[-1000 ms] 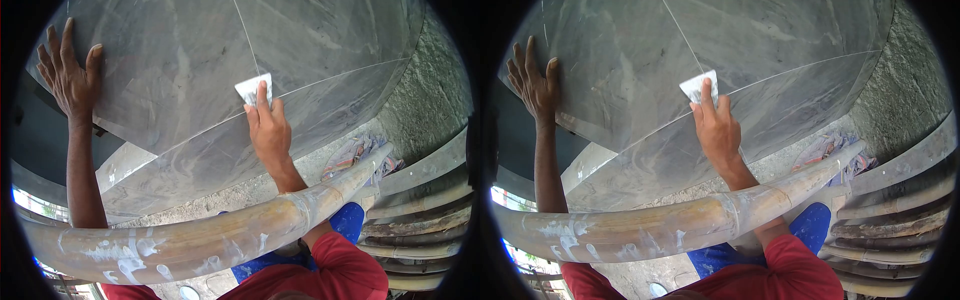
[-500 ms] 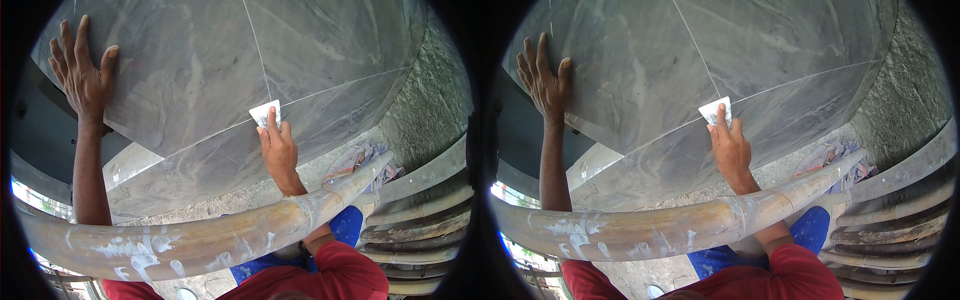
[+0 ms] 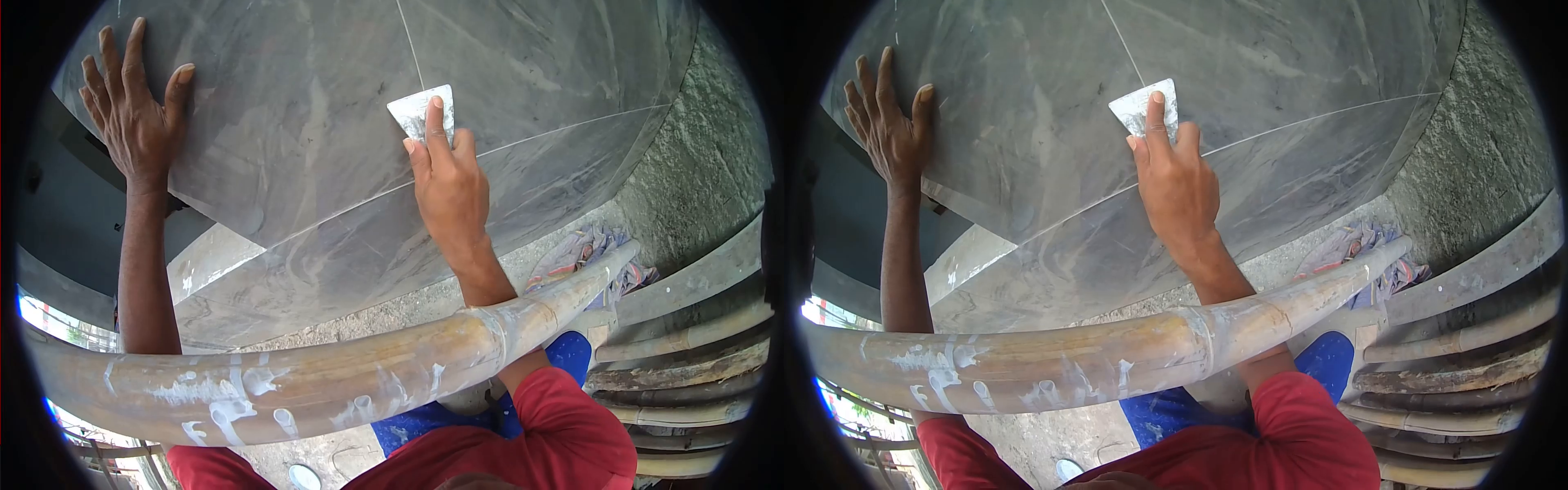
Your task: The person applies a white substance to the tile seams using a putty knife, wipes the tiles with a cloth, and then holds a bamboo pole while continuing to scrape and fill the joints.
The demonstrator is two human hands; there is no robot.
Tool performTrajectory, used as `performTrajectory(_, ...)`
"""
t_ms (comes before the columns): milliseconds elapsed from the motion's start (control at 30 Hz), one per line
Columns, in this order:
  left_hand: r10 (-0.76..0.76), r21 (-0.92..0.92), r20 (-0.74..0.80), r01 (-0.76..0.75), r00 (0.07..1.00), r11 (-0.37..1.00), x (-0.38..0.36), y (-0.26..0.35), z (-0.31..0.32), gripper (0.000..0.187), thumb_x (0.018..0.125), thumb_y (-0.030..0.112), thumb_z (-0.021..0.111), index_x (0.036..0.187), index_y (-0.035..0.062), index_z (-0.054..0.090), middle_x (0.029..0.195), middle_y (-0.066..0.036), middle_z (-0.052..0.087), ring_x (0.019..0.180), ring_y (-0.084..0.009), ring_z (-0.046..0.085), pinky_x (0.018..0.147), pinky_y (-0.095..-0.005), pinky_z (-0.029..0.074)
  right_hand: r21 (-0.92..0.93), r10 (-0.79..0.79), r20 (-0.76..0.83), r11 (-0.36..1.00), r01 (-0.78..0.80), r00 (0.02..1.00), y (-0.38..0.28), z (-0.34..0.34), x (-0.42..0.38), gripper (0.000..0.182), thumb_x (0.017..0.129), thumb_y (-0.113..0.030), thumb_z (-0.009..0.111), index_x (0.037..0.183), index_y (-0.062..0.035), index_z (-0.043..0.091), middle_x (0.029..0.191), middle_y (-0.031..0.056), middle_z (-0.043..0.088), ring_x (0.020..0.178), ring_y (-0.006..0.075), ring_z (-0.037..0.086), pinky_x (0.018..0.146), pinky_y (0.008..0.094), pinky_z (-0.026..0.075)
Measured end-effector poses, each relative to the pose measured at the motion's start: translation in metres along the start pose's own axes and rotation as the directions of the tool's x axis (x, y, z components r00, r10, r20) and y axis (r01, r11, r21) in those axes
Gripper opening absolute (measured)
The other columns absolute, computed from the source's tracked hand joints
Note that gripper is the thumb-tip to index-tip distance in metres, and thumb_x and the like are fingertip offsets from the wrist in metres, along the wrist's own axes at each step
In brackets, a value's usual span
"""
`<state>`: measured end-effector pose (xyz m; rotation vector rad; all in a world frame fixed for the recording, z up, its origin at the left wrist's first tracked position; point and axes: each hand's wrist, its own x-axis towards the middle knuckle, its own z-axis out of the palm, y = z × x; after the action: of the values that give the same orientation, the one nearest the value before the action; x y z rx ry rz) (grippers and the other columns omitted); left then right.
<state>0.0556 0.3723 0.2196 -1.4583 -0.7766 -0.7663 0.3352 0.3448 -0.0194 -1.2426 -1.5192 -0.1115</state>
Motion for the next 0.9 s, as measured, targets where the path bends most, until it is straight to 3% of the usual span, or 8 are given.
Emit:
performTrajectory(167, -0.010, 0.009, -0.003, 0.010, 1.000, 1.000, 0.003, -0.002, 0.000, 0.087, 0.084, 0.087, 0.037, 0.154, 0.0351, 0.039, 0.167, -0.004, 0.025, 0.155, -0.0340, 0.015, 0.125, -0.0570, 0.011, 0.017, 0.038, 0.083, 0.999, -0.040, 0.996, 0.016, 0.018, -0.052, 0.064, 0.095, -0.027, 0.070, 0.150, -0.0068, 0.045, 0.093, 0.0137, 0.055, 0.062, 0.0274, 0.064, 0.048, 0.0364, 0.054)
performTrajectory(267, 0.002, 0.000, -0.014, -0.002, 1.000, 1.000, 0.004, -0.003, 0.001, 0.087, 0.084, 0.087, 0.037, 0.154, 0.0351, 0.039, 0.167, -0.004, 0.025, 0.155, -0.0336, 0.014, 0.125, -0.0570, 0.011, 0.008, 0.075, 0.112, 0.997, -0.077, 0.991, 0.014, 0.015, -0.034, 0.065, 0.095, -0.027, 0.070, 0.151, -0.0059, 0.044, 0.094, 0.0137, 0.055, 0.063, 0.0267, 0.065, 0.049, 0.0358, 0.054)
performTrajectory(400, -0.010, -0.007, 0.000, 0.010, 1.000, 1.000, 0.004, -0.002, -0.002, 0.086, 0.084, 0.087, 0.037, 0.153, 0.0352, 0.040, 0.167, -0.004, 0.024, 0.155, -0.0335, 0.014, 0.125, -0.0570, 0.010, -0.025, 0.016, 0.022, 1.000, -0.016, 1.000, 0.004, 0.005, -0.014, 0.065, 0.096, -0.026, 0.069, 0.151, -0.0063, 0.043, 0.094, 0.0143, 0.055, 0.062, 0.0263, 0.065, 0.049, 0.0360, 0.055)
performTrajectory(467, -0.011, -0.009, -0.007, 0.011, 1.000, 1.000, 0.003, -0.002, 0.000, 0.086, 0.085, 0.087, 0.038, 0.153, 0.0355, 0.040, 0.167, -0.004, 0.024, 0.155, -0.0343, 0.014, 0.125, -0.0570, 0.010, -0.036, 0.047, 0.125, 0.998, -0.043, 0.991, 0.011, 0.010, -0.042, 0.063, 0.096, -0.026, 0.068, 0.150, -0.0061, 0.044, 0.094, 0.0146, 0.055, 0.062, 0.0266, 0.065, 0.048, 0.0363, 0.055)
performTrajectory(733, -0.010, -0.011, -0.009, 0.010, 1.000, 1.000, 0.002, 0.000, -0.002, 0.084, 0.085, 0.086, 0.038, 0.153, 0.0363, 0.041, 0.167, -0.004, 0.024, 0.155, -0.0339, 0.013, 0.124, -0.0586, 0.009, 0.001, 0.021, 0.024, 1.000, -0.021, 0.999, -0.005, 0.001, -0.006, 0.061, 0.097, -0.026, 0.067, 0.150, -0.0055, 0.045, 0.093, 0.0158, 0.055, 0.061, 0.0267, 0.065, 0.048, 0.0363, 0.055)
performTrajectory(800, -0.011, -0.016, -0.023, 0.011, 1.000, 1.000, 0.004, -0.001, 0.000, 0.084, 0.085, 0.086, 0.039, 0.153, 0.0363, 0.041, 0.167, -0.004, 0.024, 0.155, -0.0339, 0.013, 0.124, -0.0589, 0.009, -0.014, 0.058, 0.133, 0.998, -0.056, 0.989, 0.003, 0.005, -0.030, 0.062, 0.097, -0.027, 0.068, 0.150, -0.0050, 0.044, 0.093, 0.0156, 0.056, 0.062, 0.0269, 0.066, 0.048, 0.0369, 0.055)
performTrajectory(900, -0.005, -0.012, -0.042, 0.005, 0.999, 1.000, 0.005, -0.002, 0.001, 0.082, 0.086, 0.085, 0.041, 0.153, 0.0364, 0.041, 0.167, -0.005, 0.025, 0.155, -0.0341, 0.014, 0.124, -0.0588, 0.009, 0.023, 0.066, 0.140, 0.997, -0.070, 0.988, 0.014, 0.016, -0.054, 0.064, 0.096, -0.026, 0.068, 0.151, -0.0044, 0.043, 0.092, 0.0154, 0.055, 0.067, 0.0272, 0.068, 0.051, 0.0362, 0.055)
